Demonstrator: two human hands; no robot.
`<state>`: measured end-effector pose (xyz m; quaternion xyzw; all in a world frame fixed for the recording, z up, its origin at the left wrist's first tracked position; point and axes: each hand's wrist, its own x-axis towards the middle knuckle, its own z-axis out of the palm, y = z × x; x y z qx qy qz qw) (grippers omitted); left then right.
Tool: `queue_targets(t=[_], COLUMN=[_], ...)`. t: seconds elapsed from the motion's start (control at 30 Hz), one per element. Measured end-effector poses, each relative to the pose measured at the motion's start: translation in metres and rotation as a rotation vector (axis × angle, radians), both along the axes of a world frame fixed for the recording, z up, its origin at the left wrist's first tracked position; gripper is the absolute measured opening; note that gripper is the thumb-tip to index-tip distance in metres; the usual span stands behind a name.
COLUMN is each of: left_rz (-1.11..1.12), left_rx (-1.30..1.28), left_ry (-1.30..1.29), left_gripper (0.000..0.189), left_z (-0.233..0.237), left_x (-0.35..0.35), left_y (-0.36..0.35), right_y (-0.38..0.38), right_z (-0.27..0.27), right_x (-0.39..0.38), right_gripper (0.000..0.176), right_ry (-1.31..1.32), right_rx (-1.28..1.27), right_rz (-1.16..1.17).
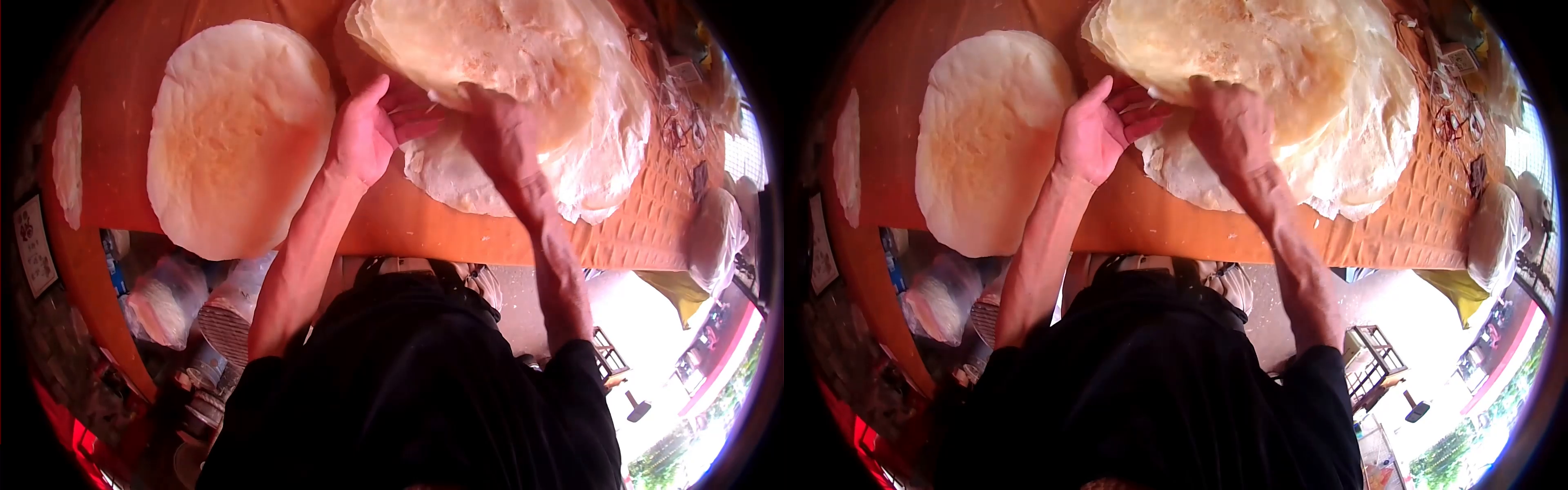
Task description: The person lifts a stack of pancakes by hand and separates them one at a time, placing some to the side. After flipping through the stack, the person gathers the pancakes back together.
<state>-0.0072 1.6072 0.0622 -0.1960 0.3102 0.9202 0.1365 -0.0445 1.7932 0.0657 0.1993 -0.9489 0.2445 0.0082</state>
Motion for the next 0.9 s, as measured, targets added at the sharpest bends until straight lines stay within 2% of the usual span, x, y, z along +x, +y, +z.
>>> queue_targets(t=[0.07, 0.17, 0.27, 0.37, 0.43, 0.47, 0.53, 0.6, 0.63, 0.73, 0.77, 0.83, 0.9], left_rz=[-0.064, -0.159, -0.198, -0.142, -0.148, -0.152, -0.197, -0.263, -0.220, -0.118, -0.007, 0.097, 0.180], left_rx=[-0.157, -0.459, -0.674, -0.823, -0.704, -0.644, -0.773, -0.878, -0.849, -1.264, -1.154, -0.905, -0.630], left_ry=[0.002, -0.056, -0.132, -0.156, -0.224, -0.260, -0.221, -0.186, -0.144, 0.054, 0.052, -0.043, -0.158], left_gripper=[0.035, 0.030, 0.030, 0.033, 0.036, 0.037, 0.036, 0.034, 0.028, 0.025, 0.018, 0.018, 0.017], left_z=[0.002, 0.001, -0.003, -0.022, -0.014, -0.012, -0.017, -0.015, -0.019, -0.017, -0.034, -0.051, -0.036], left_x=[0.014, 0.044, 0.067, 0.072, 0.066, 0.064, 0.059, 0.057, 0.057, 0.062, 0.064, 0.067, 0.068], left_y=[-0.002, 0.002, 0.005, 0.009, 0.012, 0.014, 0.017, 0.018, 0.018, 0.021, 0.021, 0.021, 0.025], right_y=[0.024, 0.043, 0.027, 0.035, 0.034, 0.031, 0.035, 0.034, 0.038, 0.057, 0.064, 0.063, 0.061], right_z=[0.037, 0.123, 0.165, 0.097, 0.041, 0.028, 0.020, 0.049, 0.055, 0.029, 0.019, 0.020, 0.028], right_x=[-0.033, -0.044, -0.013, 0.003, 0.011, 0.012, 0.012, 0.017, 0.022, 0.045, 0.051, 0.053, 0.053], right_gripper=[0.011, 0.014, 0.022, 0.032, 0.030, 0.026, 0.022, 0.021, 0.022, 0.026, 0.028, 0.029, 0.030], right_ry=[0.183, 0.273, 0.437, 0.251, -0.058, -0.064, -0.037, 0.087, 0.102, 0.090, 0.014, 0.007, -0.010], right_rx=[0.280, 0.233, 0.233, 0.219, 0.159, 0.154, 0.110, 0.159, 0.127, 0.062, 0.086, 0.071, 0.098], right_rz=[-0.031, -0.073, -0.086, 0.072, 0.093, 0.131, 0.130, 0.116, 0.128, 0.165, 0.175, 0.162, 0.131])
